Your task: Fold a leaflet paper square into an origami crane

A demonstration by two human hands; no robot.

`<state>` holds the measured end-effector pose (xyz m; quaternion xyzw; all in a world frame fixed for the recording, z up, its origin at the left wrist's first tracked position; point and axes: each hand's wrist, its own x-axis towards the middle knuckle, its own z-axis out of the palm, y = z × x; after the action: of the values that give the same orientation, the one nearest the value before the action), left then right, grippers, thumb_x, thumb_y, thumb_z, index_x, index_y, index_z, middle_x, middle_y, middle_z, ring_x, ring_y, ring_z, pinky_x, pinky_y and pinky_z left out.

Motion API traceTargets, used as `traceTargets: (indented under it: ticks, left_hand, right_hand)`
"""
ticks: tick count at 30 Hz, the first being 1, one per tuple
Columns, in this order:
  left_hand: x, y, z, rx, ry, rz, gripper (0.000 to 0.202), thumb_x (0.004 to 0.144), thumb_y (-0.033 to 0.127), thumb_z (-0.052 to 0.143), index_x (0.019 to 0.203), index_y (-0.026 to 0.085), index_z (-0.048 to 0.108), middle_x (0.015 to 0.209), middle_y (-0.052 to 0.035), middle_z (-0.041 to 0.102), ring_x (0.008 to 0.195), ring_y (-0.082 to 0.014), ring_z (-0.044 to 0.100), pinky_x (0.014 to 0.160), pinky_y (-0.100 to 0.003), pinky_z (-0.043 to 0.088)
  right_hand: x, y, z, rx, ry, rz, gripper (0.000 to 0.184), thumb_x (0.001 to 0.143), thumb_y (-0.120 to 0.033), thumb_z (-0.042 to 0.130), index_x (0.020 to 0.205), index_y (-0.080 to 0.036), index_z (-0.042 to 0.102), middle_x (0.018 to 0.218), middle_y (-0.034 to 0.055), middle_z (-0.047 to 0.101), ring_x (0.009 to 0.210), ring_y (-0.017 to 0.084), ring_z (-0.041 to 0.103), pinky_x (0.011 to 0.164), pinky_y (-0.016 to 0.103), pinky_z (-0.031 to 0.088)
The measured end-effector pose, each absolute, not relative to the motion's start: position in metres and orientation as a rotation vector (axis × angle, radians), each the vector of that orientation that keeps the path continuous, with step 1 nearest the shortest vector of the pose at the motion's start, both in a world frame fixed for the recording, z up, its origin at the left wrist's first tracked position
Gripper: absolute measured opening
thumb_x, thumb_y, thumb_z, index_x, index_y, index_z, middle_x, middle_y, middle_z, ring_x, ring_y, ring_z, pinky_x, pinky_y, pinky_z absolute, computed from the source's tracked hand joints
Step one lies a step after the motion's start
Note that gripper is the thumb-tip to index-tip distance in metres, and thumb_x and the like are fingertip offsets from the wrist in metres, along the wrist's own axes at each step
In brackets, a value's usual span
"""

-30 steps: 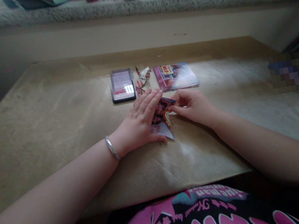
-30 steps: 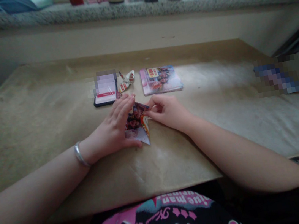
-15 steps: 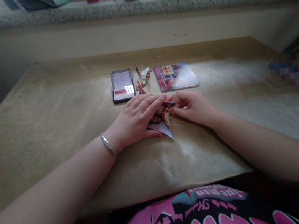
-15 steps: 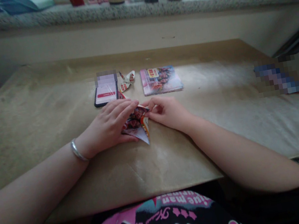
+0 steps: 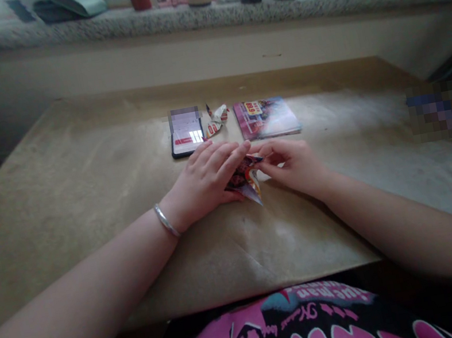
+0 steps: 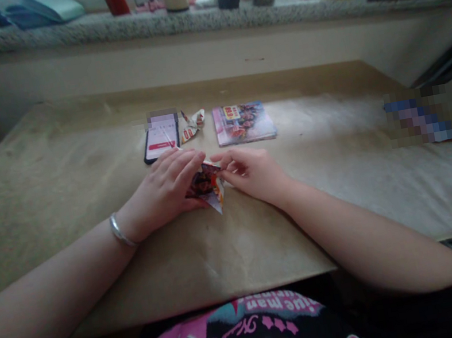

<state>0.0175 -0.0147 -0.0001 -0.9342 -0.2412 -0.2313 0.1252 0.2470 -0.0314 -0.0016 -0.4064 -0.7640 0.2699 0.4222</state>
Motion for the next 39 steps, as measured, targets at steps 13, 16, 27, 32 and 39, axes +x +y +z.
traceTargets:
  ticks: [13,16,27,32,39]
  left_hand:
    - [0.020,-0.017,0.000,-2.731,-0.840,-0.879,0.084,0.082,0.039,0.064,0.151,0.020,0.020,0.117,-0.0077,0.065,0.112,-0.0240,0.060,0.116,-0.048,0.024]
    - [0.019,-0.016,-0.001,-2.747,-0.915,-0.941,0.086,0.080,0.037,0.067,0.150,0.021,0.020,0.111,-0.0066,0.068,0.106,-0.0236,0.063,0.115,-0.050,0.024]
    - [0.024,-0.016,-0.005,-2.852,-1.071,-1.564,0.069,0.077,0.036,0.076,0.137,0.024,0.043,0.105,-0.0073,0.067,0.091,-0.0198,0.066,0.086,-0.037,0.054]
    - [0.029,-0.023,-0.004,-2.852,-1.103,-1.794,0.046,0.078,0.039,0.074,0.115,0.020,0.056,0.104,-0.0059,0.063,0.087,-0.0163,0.066,0.075,-0.029,0.057]
    - [0.028,-0.025,0.006,-2.834,-0.945,-1.650,0.023,0.083,0.033,0.070,0.101,0.020,0.062,0.099,-0.0054,0.067,0.102,-0.0190,0.063,0.092,-0.037,0.052]
  right_hand:
    - [0.243,-0.033,0.001,-0.982,-1.841,0.815,0.008,0.082,-0.027,0.065,0.084,-0.020,0.068,0.084,0.0021,0.070,0.075,0.013,0.066,0.065,0.026,0.056]
    - [0.241,-0.036,0.002,-0.944,-1.876,0.788,0.007,0.083,-0.024,0.063,0.087,-0.020,0.069,0.085,0.0022,0.070,0.076,0.013,0.066,0.068,0.026,0.057]
    - [0.233,-0.043,0.004,-0.902,-1.841,0.762,0.015,0.079,-0.027,0.068,0.093,-0.023,0.064,0.097,0.0032,0.067,0.090,0.015,0.065,0.070,0.027,0.060]
    - [0.233,-0.045,0.008,-0.887,-1.921,0.582,0.019,0.080,-0.025,0.069,0.098,-0.025,0.066,0.100,0.0030,0.069,0.093,0.016,0.064,0.067,0.026,0.059]
    - [0.234,-0.045,0.010,-0.888,-1.943,0.391,0.019,0.086,-0.022,0.061,0.102,-0.028,0.071,0.101,0.0026,0.071,0.092,0.015,0.065,0.070,0.028,0.058]
